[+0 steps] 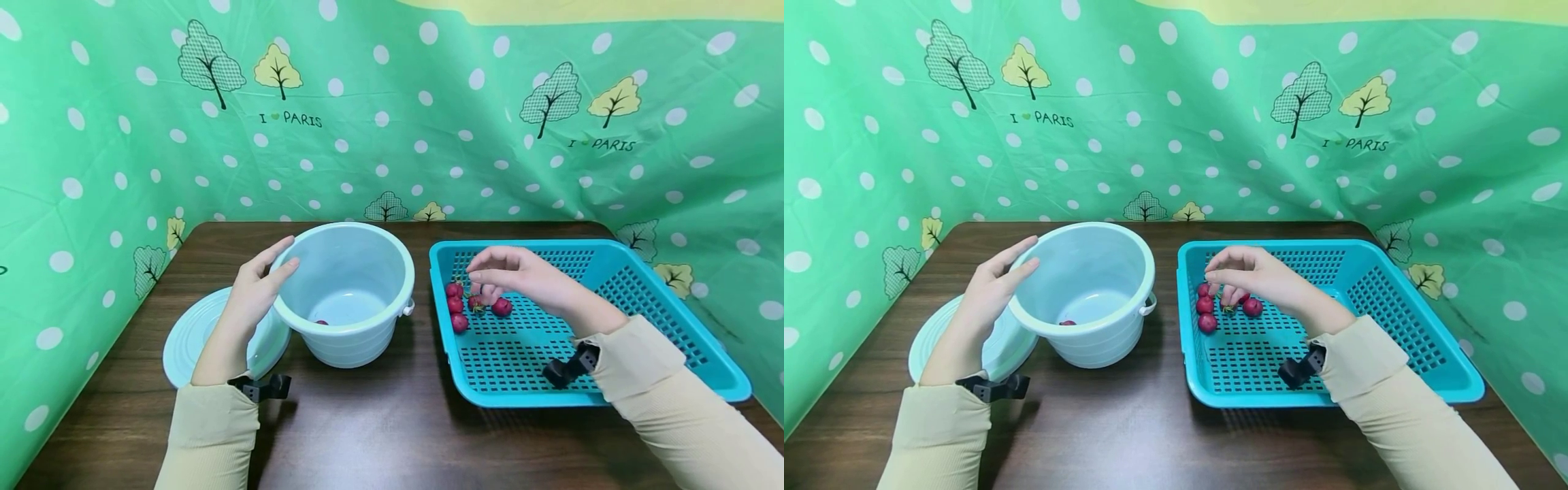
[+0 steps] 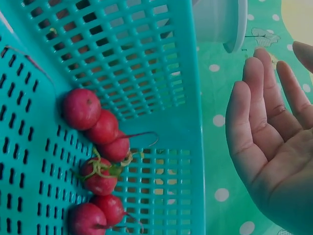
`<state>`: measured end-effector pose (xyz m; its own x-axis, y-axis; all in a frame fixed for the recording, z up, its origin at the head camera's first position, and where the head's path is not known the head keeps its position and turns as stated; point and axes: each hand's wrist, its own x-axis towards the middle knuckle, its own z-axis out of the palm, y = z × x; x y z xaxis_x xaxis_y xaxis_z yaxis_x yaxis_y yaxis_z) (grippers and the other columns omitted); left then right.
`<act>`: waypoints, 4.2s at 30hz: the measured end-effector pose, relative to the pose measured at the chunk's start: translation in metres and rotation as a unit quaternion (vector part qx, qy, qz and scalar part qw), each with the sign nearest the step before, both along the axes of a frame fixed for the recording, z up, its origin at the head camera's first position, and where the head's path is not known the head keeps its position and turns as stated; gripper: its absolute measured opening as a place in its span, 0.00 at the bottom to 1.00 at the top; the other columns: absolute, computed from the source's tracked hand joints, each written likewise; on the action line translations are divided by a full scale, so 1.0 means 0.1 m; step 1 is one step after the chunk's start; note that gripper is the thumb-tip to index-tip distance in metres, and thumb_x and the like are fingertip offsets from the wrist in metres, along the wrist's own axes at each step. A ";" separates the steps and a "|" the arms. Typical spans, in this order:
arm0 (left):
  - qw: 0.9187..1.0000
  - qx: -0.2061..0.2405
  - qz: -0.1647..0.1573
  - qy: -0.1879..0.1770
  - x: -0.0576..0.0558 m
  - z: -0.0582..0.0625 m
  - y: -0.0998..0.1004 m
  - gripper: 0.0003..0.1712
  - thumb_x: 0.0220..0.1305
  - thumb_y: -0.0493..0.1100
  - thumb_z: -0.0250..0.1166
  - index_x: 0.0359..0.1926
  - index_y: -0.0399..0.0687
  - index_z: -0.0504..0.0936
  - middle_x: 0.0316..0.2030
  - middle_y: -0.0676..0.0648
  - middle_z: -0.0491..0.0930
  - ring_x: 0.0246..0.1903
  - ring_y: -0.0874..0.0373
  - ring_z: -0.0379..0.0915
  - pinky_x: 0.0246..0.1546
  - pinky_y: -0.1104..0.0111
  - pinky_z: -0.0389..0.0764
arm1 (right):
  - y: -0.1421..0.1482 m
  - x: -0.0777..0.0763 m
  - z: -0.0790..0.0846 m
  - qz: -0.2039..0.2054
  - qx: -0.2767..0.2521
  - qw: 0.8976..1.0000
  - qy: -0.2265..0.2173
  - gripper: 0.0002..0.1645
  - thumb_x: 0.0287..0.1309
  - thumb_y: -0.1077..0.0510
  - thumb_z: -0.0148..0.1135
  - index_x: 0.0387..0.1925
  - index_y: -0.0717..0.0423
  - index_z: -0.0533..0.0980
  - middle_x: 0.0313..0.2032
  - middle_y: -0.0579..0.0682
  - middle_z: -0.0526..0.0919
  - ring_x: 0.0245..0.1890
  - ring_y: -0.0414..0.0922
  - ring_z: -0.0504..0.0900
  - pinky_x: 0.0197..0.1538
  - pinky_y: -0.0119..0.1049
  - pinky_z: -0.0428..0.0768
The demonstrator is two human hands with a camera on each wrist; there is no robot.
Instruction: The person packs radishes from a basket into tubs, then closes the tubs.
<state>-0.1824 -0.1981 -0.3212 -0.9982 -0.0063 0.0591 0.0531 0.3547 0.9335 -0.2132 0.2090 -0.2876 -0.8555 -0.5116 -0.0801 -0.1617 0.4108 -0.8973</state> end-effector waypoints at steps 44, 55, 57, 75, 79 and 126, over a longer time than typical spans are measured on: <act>1.000 0.000 0.001 0.000 -0.02 -0.02 -0.01 0.33 0.73 0.54 0.57 0.75 0.57 0.63 0.76 0.50 0.57 0.76 0.51 0.47 0.73 0.46 0.55 | 0.56 -0.30 -0.38 -0.048 0.123 0.989 -0.072 0.30 0.69 0.47 0.57 0.61 0.65 0.70 0.46 0.58 0.83 0.39 0.52 0.84 0.45 0.43 0.85; 1.000 0.001 0.002 -0.003 -0.02 -0.01 0.00 0.33 0.73 0.54 0.57 0.75 0.57 0.63 0.76 0.50 0.57 0.76 0.50 0.49 0.72 0.47 0.57 | 0.62 -0.41 -0.55 -0.060 0.147 0.983 -0.096 0.33 0.67 0.47 0.60 0.63 0.65 0.68 0.38 0.52 0.84 0.36 0.50 0.84 0.46 0.47 0.85; 1.000 0.003 0.002 -0.004 -0.01 0.00 0.00 0.33 0.73 0.54 0.57 0.75 0.57 0.62 0.76 0.50 0.57 0.76 0.50 0.49 0.72 0.47 0.58 | 0.64 -0.42 -0.56 -0.066 0.146 0.982 -0.101 0.33 0.67 0.48 0.61 0.63 0.66 0.68 0.34 0.51 0.83 0.35 0.50 0.84 0.45 0.47 0.85; 1.000 0.006 0.006 -0.008 0.00 0.00 0.01 0.33 0.73 0.54 0.57 0.75 0.56 0.63 0.76 0.49 0.57 0.76 0.50 0.48 0.73 0.46 0.57 | 0.69 -0.44 -0.69 -0.051 0.186 0.970 -0.149 0.32 0.66 0.48 0.61 0.62 0.66 0.68 0.33 0.54 0.84 0.23 0.43 0.81 0.35 0.40 0.84; 1.000 0.008 0.006 -0.008 0.00 0.00 0.00 0.33 0.73 0.54 0.57 0.75 0.55 0.62 0.76 0.49 0.56 0.76 0.50 0.47 0.73 0.47 0.56 | 0.68 -0.46 -0.71 -0.049 0.194 0.967 -0.158 0.32 0.67 0.47 0.61 0.61 0.65 0.67 0.33 0.54 0.84 0.22 0.42 0.81 0.34 0.39 0.84; 1.000 0.009 0.005 -0.012 -0.01 0.00 0.01 0.33 0.73 0.54 0.57 0.75 0.59 0.61 0.76 0.51 0.55 0.77 0.50 0.46 0.73 0.46 0.55 | 0.64 -0.48 -0.48 -0.027 0.156 0.978 -0.134 0.25 0.65 0.49 0.63 0.51 0.65 0.70 0.30 0.54 0.84 0.30 0.49 0.84 0.45 0.46 0.85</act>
